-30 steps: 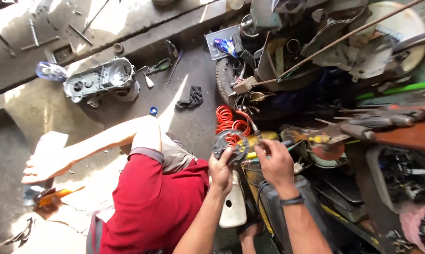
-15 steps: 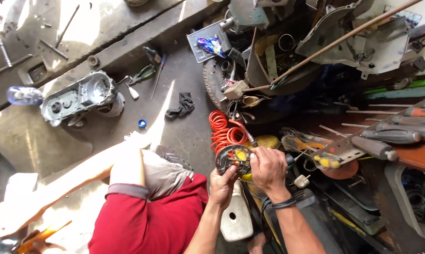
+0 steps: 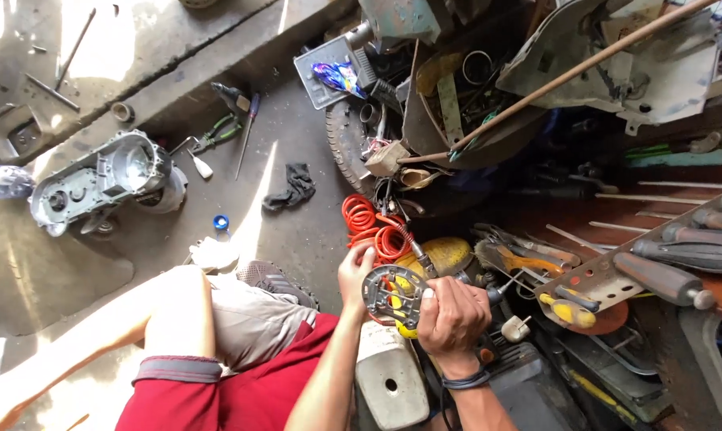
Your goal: A person is sitting on a workshop floor, using a small hand tool to clean or repair a circular metal motorcycle component.
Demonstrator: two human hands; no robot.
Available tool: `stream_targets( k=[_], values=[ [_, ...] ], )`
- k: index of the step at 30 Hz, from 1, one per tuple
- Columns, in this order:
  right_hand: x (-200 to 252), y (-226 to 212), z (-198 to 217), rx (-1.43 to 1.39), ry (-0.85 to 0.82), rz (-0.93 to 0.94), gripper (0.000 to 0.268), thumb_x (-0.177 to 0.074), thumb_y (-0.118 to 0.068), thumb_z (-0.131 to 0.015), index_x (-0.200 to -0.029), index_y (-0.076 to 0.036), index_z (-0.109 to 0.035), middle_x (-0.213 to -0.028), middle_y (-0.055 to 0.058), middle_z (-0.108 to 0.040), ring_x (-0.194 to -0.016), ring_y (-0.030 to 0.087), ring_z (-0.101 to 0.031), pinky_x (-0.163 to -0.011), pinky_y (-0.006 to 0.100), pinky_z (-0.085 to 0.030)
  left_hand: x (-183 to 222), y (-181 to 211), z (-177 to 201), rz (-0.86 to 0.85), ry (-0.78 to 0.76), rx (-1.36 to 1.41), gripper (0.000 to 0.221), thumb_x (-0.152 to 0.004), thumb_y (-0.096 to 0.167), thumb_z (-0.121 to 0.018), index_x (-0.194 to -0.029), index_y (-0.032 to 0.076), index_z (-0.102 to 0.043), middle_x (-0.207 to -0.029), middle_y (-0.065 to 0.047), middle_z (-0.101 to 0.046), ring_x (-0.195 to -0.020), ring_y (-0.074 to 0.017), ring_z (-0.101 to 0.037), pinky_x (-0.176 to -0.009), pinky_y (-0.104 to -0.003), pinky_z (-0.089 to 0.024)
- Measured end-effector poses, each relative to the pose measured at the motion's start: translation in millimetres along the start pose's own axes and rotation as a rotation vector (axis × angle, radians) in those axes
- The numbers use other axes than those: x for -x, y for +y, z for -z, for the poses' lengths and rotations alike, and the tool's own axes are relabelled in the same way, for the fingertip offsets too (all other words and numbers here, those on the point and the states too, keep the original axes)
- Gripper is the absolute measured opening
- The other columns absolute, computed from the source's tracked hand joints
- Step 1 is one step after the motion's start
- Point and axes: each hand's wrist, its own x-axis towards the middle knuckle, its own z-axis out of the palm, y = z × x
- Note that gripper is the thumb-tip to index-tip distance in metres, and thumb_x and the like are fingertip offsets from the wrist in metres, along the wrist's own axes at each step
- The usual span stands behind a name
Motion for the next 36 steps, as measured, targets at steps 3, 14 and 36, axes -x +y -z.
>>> stream_targets(
  k=[3,14,36],
  values=[
    [0,0,-1,0.012,0.011,0.009,0.022,-0.082,-0.017,-0.045,-0.082,-0.005,-0.064,-0.072,0.008,-0.065,-0.061,0.028,-0.054,-0.075,0.037,-0.042,-37,-18,-18,-0.37,0.077,-0.445,0.034,-0.088,0.018,-0.07,-0.122,0.016,-0.071,-0.109,-0.003,-0.071,-0.091,-0.0199,-0.07,-0.081,-0.033,-0.056],
    [0,4,-3,0.029,0.018,0.046,0.021,-0.083,-0.021,-0.046,-0.077,-0.008,-0.062,-0.067,0.005,-0.06,-0.057,0.026,-0.051,-0.075,0.037,-0.042,-51,8,-34,-0.577,0.054,-0.875,0.022,-0.088,0.022,-0.071,-0.109,0.023,-0.074,-0.115,0.008,-0.069,-0.09,-0.0221,-0.07,-0.078,-0.038,-0.058],
    [-2,8,-6,0.01,0.018,0.068,0.026,-0.086,-0.024,-0.041,-0.074,-0.01,-0.06,-0.066,0.003,-0.058,-0.055,0.022,-0.045,-0.075,0.037,-0.039,-64,43,-16,0.132,-0.127,-0.703,0.033,-0.096,0.041,-0.061,-0.117,0.022,-0.078,-0.079,-0.001,-0.076,-0.066,-0.0166,-0.065,-0.068,-0.034,-0.053]
  ],
)
